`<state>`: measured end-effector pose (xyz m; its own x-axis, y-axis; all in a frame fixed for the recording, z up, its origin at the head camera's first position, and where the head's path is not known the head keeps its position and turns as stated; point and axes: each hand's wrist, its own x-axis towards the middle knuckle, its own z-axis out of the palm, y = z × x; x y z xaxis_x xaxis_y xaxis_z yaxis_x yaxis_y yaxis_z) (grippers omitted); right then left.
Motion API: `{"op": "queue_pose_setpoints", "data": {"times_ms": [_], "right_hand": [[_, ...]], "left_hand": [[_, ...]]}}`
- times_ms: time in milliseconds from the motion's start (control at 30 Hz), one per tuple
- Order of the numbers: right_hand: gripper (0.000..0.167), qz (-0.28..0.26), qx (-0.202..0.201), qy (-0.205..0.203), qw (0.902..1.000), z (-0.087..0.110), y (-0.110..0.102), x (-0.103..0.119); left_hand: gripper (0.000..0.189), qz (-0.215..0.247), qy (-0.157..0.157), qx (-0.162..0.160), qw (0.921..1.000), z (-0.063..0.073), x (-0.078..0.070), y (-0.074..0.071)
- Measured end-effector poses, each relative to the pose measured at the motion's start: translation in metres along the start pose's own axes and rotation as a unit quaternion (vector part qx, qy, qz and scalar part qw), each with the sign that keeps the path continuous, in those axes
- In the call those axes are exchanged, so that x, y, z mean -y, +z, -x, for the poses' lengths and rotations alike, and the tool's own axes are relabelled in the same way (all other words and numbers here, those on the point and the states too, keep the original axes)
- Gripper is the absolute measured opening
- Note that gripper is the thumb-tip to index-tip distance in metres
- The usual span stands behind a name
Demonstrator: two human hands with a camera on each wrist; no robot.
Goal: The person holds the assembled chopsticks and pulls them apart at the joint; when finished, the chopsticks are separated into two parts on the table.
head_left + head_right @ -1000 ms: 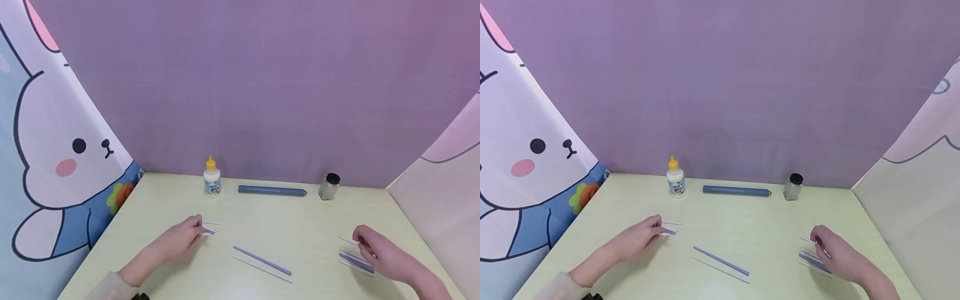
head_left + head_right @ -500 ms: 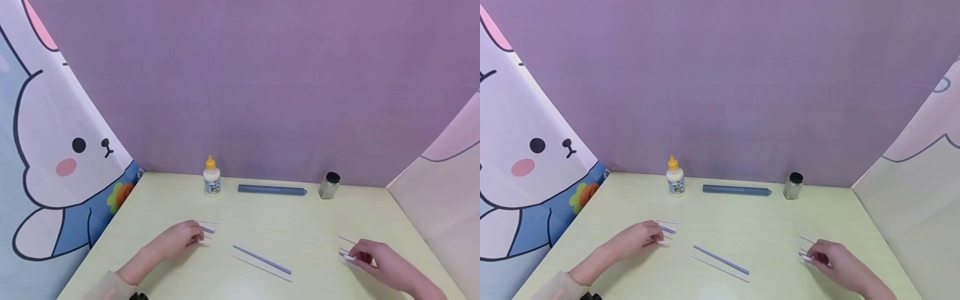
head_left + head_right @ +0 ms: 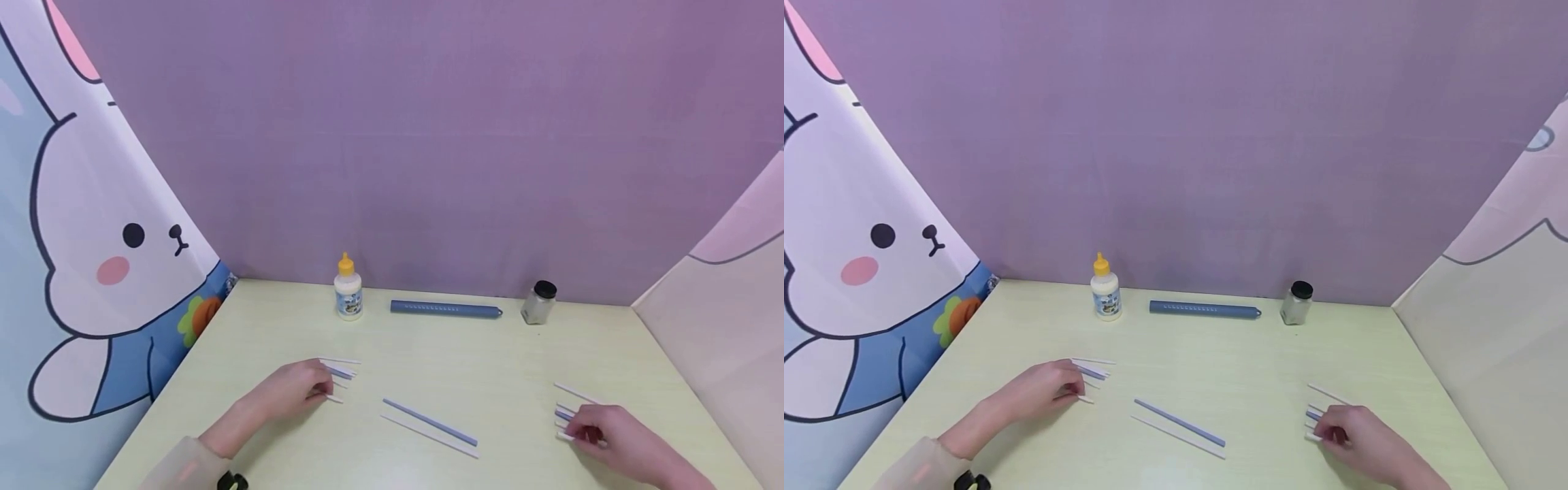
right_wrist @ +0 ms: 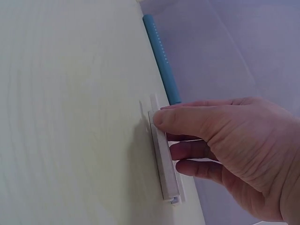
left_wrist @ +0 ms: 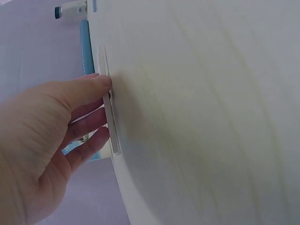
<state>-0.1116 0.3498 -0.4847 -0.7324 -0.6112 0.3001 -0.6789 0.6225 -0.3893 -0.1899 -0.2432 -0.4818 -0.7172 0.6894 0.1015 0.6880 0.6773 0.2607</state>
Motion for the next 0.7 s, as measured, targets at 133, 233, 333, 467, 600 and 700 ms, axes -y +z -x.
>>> {"op": "queue_pose_setpoints", "data": {"times_ms": [133, 233, 333, 467, 600, 700], "right_hand": [[0.034, 0.002, 0.001, -0.007, 1.0, 0.0, 0.002, -0.001], [0.033, 0.003, 0.005, -0.005, 1.0, -0.001, 0.003, -0.002], [0.032, 0.0, 0.016, 0.005, 0.9999, -0.001, 0.004, -0.003], [0.03, -0.007, 0.028, 0.016, 0.9995, -0.002, 0.004, -0.002], [0.03, -0.003, 0.018, 0.007, 0.9998, -0.009, 0.002, 0.001], [0.028, 0.004, 0.011, 0.001, 0.9999, -0.02, 0.0, 0.007]], "left_hand": [[0.018, -0.001, 0.002, -0.002, 1.0, -0.002, 0.002, 0.002], [0.017, 0.0, 0.0, -0.006, 1.0, -0.003, 0.003, 0.004], [0.016, 0.0, -0.005, -0.008, 1.0, -0.003, 0.002, 0.004], [0.017, 0.0, -0.006, -0.009, 0.9999, -0.006, -0.001, 0.002], [0.014, 0.002, 0.004, -0.012, 0.9999, -0.013, -0.008, 0.002], [0.012, 0.005, 0.013, -0.008, 0.9999, -0.024, -0.018, 0.001]]}}
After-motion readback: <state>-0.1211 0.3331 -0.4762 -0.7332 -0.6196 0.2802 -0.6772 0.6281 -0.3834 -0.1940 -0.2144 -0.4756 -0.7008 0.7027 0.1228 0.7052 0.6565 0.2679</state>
